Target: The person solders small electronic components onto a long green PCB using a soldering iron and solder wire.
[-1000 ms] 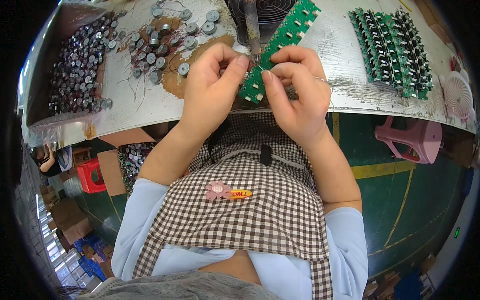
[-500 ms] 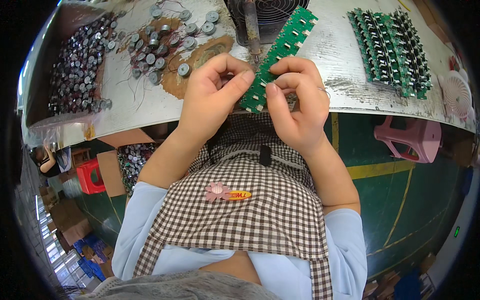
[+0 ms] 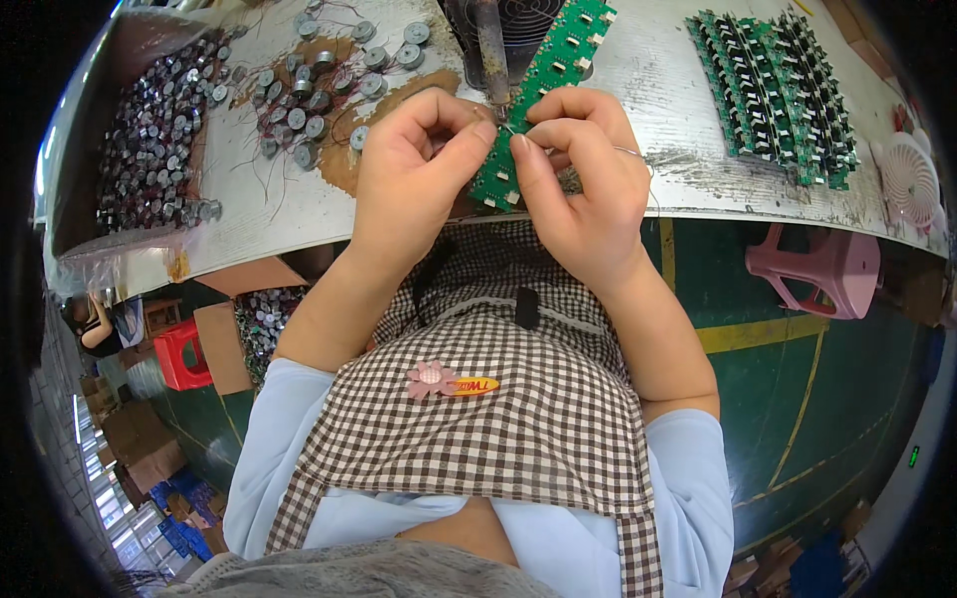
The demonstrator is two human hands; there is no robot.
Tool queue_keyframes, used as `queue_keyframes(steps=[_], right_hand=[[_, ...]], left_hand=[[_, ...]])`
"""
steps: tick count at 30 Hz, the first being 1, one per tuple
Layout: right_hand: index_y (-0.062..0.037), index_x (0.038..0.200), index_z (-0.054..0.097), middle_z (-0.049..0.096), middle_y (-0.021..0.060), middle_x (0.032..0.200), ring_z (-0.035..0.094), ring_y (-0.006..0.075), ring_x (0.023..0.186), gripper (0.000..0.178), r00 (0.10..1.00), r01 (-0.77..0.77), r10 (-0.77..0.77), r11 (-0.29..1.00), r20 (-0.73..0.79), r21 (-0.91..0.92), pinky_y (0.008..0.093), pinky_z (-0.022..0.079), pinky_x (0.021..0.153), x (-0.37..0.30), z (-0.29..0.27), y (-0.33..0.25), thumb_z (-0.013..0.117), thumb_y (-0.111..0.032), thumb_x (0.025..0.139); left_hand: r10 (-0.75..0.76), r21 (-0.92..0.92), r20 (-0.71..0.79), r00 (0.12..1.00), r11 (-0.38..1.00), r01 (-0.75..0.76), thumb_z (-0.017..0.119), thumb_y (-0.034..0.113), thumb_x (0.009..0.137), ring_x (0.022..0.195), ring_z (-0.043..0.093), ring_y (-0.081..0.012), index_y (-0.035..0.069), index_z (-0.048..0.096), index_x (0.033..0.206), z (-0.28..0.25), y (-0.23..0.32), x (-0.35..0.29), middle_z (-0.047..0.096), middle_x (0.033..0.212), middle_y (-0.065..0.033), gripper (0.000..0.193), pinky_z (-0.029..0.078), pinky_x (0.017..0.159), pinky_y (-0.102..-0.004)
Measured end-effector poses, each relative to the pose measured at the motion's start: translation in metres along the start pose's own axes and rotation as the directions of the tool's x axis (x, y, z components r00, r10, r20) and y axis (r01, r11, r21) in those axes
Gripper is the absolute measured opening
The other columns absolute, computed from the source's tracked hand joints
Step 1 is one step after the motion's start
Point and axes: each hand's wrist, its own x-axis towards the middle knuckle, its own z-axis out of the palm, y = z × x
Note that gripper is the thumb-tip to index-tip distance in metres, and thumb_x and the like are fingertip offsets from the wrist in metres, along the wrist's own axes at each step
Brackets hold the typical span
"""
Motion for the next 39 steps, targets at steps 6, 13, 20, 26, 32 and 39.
queue_keyframes(steps=[6, 13, 20, 26, 32, 39], right_hand=[[0.0036, 0.082, 0.058, 0.058, 0.0145, 0.094, 0.059, 0.0137, 0.069, 0.011, 0.999, -0.012, 0.012, 1.000, 0.036, 0.005, 0.0218, 0.051, 0.054, -0.008, 0.001, -0.002, 0.067, 0.007, 0.076], [0.0033, 0.089, 0.056, 0.057, 0.0133, 0.098, 0.054, 0.0122, 0.075, 0.005, 0.985, -0.158, 0.167, 0.972, -0.041, 0.174, 0.0210, 0.047, 0.060, -0.012, -0.007, 0.005, 0.059, 0.005, 0.085], [0.0041, 0.087, 0.054, 0.059, 0.0115, 0.093, 0.055, 0.0092, 0.070, 0.005, 0.959, -0.222, 0.261, 0.934, -0.111, 0.280, 0.0204, 0.051, 0.060, -0.015, -0.006, 0.009, 0.055, 0.001, 0.091], [0.0041, 0.087, 0.054, 0.059, 0.0109, 0.092, 0.053, 0.0090, 0.067, 0.005, 0.955, -0.253, 0.286, 0.924, -0.080, 0.286, 0.0204, 0.047, 0.058, -0.016, -0.003, 0.013, 0.055, 0.001, 0.091], [0.0035, 0.085, 0.054, 0.058, 0.0099, 0.091, 0.051, 0.0081, 0.065, 0.006, 0.961, -0.246, 0.269, 0.933, -0.056, 0.261, 0.0194, 0.043, 0.056, -0.017, -0.002, 0.013, 0.056, 0.002, 0.090], [0.0035, 0.085, 0.055, 0.059, 0.0087, 0.090, 0.050, 0.0065, 0.065, 0.005, 0.955, -0.259, 0.287, 0.929, -0.073, 0.266, 0.0179, 0.041, 0.056, -0.020, -0.004, 0.015, 0.057, 0.002, 0.090]], left_hand=[[-0.007, 0.092, -0.020, 1.000, 0.996, 0.009, 0.063, 0.005, 0.085, 0.071, 0.051, -0.0028, 0.000, 0.058, 0.083, -0.002, -0.003, -0.008, 0.061, 0.087, -0.0017, 0.007, 0.042, 0.063, -0.0176], [-0.001, 0.058, 0.074, 0.997, 0.998, -0.004, 0.065, 0.005, 0.082, 0.066, 0.050, -0.0019, 0.001, 0.060, 0.084, -0.004, -0.001, -0.009, 0.062, 0.085, -0.0023, 0.007, 0.041, 0.057, -0.0173], [0.582, 0.681, -0.143, 0.801, 0.645, -0.348, 0.071, 0.011, 0.079, 0.064, 0.057, -0.0082, 0.001, 0.069, 0.093, -0.084, 0.029, 0.045, 0.064, 0.079, -0.0044, 0.018, 0.044, 0.057, -0.0233], [0.461, 0.887, 0.197, 0.865, 0.293, -0.358, 0.069, 0.019, 0.079, 0.068, 0.062, -0.0259, 0.004, 0.070, 0.086, -0.101, 0.020, 0.067, 0.063, 0.076, -0.0103, 0.017, 0.049, 0.062, -0.0331], [0.229, 0.986, 0.134, 0.964, 0.066, -0.152, 0.061, 0.046, 0.082, 0.066, 0.064, -0.0377, 0.003, 0.062, 0.076, -0.070, -0.010, 0.083, 0.064, 0.070, -0.0189, 0.044, 0.051, 0.060, -0.0461], [0.341, 0.505, -0.227, 0.912, 0.842, -0.189, 0.059, 0.012, 0.077, 0.069, 0.064, -0.0183, -0.002, 0.062, 0.085, -0.093, 0.013, 0.070, 0.065, 0.074, -0.0127, 0.017, 0.050, 0.060, -0.0317]])
